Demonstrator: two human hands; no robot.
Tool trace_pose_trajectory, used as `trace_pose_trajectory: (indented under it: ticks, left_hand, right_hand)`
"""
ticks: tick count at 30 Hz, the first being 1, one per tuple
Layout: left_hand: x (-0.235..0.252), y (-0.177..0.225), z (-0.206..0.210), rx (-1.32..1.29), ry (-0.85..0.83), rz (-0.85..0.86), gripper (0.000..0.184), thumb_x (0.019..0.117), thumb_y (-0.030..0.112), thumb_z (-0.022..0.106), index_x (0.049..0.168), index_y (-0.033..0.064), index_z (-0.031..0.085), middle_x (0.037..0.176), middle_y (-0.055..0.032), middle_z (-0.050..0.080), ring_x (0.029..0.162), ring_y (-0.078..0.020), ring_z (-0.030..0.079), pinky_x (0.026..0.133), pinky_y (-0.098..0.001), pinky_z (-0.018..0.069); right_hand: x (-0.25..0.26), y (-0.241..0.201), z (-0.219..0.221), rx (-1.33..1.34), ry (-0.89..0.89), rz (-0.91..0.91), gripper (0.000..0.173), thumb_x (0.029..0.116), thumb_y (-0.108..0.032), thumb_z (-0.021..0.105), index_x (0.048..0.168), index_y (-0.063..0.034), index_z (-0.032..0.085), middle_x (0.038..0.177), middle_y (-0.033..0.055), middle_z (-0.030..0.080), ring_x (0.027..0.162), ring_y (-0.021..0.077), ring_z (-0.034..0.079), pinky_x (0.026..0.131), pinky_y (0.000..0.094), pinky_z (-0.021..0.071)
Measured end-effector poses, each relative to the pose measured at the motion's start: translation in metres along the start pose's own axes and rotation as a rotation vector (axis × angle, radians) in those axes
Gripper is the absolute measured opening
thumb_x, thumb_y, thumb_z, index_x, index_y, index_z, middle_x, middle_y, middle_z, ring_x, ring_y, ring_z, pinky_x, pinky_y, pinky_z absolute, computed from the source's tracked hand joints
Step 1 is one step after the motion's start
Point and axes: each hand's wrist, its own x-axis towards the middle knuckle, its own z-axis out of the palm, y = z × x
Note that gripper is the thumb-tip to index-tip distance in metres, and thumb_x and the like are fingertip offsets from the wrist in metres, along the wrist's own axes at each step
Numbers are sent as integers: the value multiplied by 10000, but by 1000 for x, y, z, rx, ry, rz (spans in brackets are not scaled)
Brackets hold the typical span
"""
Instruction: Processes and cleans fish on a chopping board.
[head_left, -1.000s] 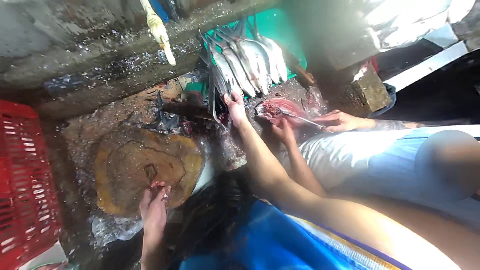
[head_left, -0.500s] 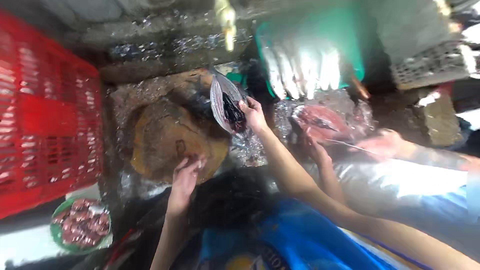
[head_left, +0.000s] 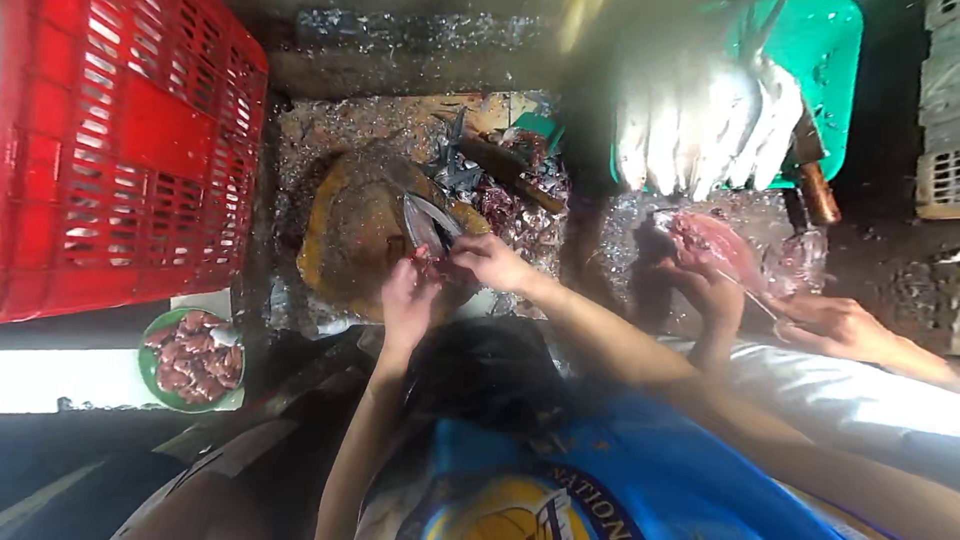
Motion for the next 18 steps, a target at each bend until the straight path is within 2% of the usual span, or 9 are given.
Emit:
trace_pose_trajectory:
  ticks: [2,4,5,8,12,14,15,17,18]
  left_hand:
    - [2,3,3,135,-29,43,490,947,-19,630,1421,88,566,1308,-47,695,1138,-163,694,951,-398,612]
    - [2,4,6,305,-44,75,475,963,5,605,1427,102,568,1344,-35,677,1180,-133,675,990,-391,594]
    - [1,4,8,383,-54,91,477,965,7,595,1432,99,564,1361,-48,667,1198,-141,667,1009,-402,583]
    - [-1,7,10,548,-85,118,486,981,20,565,1461,87,533,1365,-96,662,1191,-194,679,1004,-458,578]
    - [-4,13,16,662,-121,132,467,998,16,550,1461,69,514,1271,-164,690,1082,-294,717,895,-535,595]
    - [-5,17,17,708,-171,116,504,1009,23,530,1504,98,473,1278,-161,689,1047,-316,723,863,-561,594]
    - [-4,19,18,729,-202,108,544,1012,23,521,1540,120,432,1295,-151,687,1039,-317,727,856,-563,595]
    - [-3,21,19,759,-263,84,619,1018,21,507,1598,156,339,1326,-133,678,1037,-307,730,859,-552,597]
    - [-2,22,20,773,-287,78,647,1011,14,503,1610,166,312,1329,-125,678,1029,-303,731,846,-548,598]
  right_hand:
    - [6,3,1,38,-117,49,249,1017,-191,534,1015,-69,751,932,65,727,889,163,685,831,453,564]
    - [8,3,0,72,-179,97,285,1035,-229,521,1041,-72,759,947,65,733,874,155,685,807,439,571]
    - [7,2,1,84,-200,118,301,1041,-247,513,1036,-65,752,932,73,725,841,160,678,769,433,566]
    - [6,-7,-2,82,-231,138,325,1057,-229,474,1030,-40,737,933,80,715,863,156,672,811,423,560]
    - [5,-6,-3,56,-215,153,407,1092,-243,402,944,-31,717,825,71,659,744,145,610,688,384,514]
    - [4,-6,-4,67,-221,204,432,1100,-271,387,918,-33,698,824,78,645,757,161,609,701,402,515]
    - [3,-4,-3,89,-226,224,437,1101,-281,383,888,-40,679,782,66,617,707,152,584,658,382,498]
    - [0,1,-1,147,-249,258,452,1100,-306,369,811,-69,621,626,22,508,514,121,464,489,313,394]
    - [-2,4,0,182,-260,275,462,1100,-307,364,782,-73,605,573,10,467,456,113,414,445,295,349]
